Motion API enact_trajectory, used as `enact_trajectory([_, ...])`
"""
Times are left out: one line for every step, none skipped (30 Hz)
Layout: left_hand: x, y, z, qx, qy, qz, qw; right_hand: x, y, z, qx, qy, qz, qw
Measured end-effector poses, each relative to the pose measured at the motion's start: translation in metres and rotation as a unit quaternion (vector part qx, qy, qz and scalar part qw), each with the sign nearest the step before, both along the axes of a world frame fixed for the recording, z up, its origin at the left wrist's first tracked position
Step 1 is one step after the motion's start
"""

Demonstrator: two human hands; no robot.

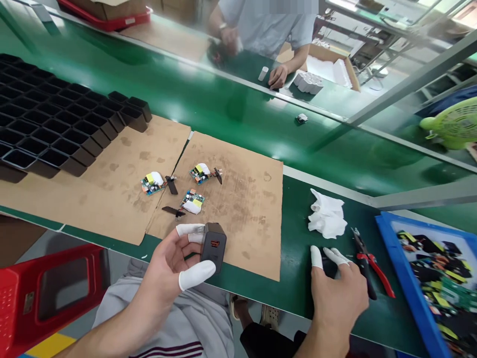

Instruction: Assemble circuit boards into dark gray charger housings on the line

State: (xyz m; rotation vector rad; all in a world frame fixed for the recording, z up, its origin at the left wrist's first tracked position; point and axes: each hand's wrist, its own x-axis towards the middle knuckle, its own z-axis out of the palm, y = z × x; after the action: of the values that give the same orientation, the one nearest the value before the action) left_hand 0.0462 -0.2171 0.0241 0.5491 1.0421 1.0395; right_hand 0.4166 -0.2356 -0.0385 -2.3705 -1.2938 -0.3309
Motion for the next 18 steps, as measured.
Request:
enact_trajectory([0.0,0.0,-0.001,0.003,0.005,-0.002,1.0,-0.001,-0.001,0.0,0.007,0.014,-0.002,1.0])
enact_trajectory([-0.001,0.001,-0.002,0.006,0.009,-0.002,1.0,-0.001,-0.002,0.001,0.015,0.034,0.002,0.999])
enact_trajectory([-0.001,0.001,-0.002,0.008,0.012,-0.003,1.0,-0.001,-0.003,0.002,0.024,0.057,0.01,0.998])
enact_trajectory([-0.001,0.001,-0.002,0.009,0.014,-0.003,1.0,0.0,-0.005,0.002,0.034,0.079,0.02,0.996])
enact_trajectory([-0.001,0.002,-0.003,0.01,0.015,-0.004,1.0,0.0,-0.007,0.003,0.044,0.1,0.03,0.994])
enact_trajectory([0.0,0.002,-0.003,0.01,0.016,-0.005,1.0,-0.001,-0.009,0.003,0.055,0.12,0.04,0.99])
enact_trajectory([0.0,0.002,-0.003,0.011,0.015,-0.006,1.0,-0.002,-0.01,0.003,0.066,0.142,0.048,0.987])
enact_trajectory([0.001,0.002,-0.004,0.013,0.014,-0.007,1.0,-0.004,-0.011,0.003,0.08,0.168,0.055,0.981])
enact_trajectory([0.002,0.001,-0.004,0.015,0.013,-0.008,1.0,-0.007,-0.012,0.003,0.096,0.199,0.06,0.973])
enact_trajectory([0.003,0.001,-0.005,0.016,0.011,-0.008,1.0,-0.011,-0.012,0.003,0.108,0.234,0.064,0.964])
enact_trajectory([0.004,0.001,-0.005,0.016,0.01,-0.007,1.0,-0.016,-0.013,0.004,0.115,0.265,0.063,0.955])
enact_trajectory([0.004,0.001,-0.006,0.015,0.009,-0.006,1.0,-0.022,-0.012,0.005,0.117,0.289,0.056,0.948])
enact_trajectory([0.004,0.001,-0.007,0.012,0.008,-0.004,1.0,-0.029,-0.012,0.007,0.116,0.309,0.044,0.943])
enact_trajectory([0.004,0.001,-0.007,0.009,0.008,-0.001,1.0,-0.037,-0.012,0.01,0.112,0.328,0.031,0.938])
enact_trajectory([0.004,0.002,-0.008,0.008,0.009,0.002,1.0,-0.046,-0.012,0.013,0.108,0.345,0.019,0.932])
enact_trajectory([0.004,0.003,-0.008,0.006,0.011,0.005,1.0,-0.055,-0.011,0.016,0.106,0.364,0.012,0.925])
enact_trajectory([0.004,0.004,-0.008,0.005,0.014,0.007,1.0,-0.065,-0.011,0.02,0.104,0.384,0.016,0.917])
enact_trajectory([0.004,0.005,-0.008,0.001,0.015,0.008,1.0,-0.076,-0.01,0.025,0.098,0.401,0.034,0.91])
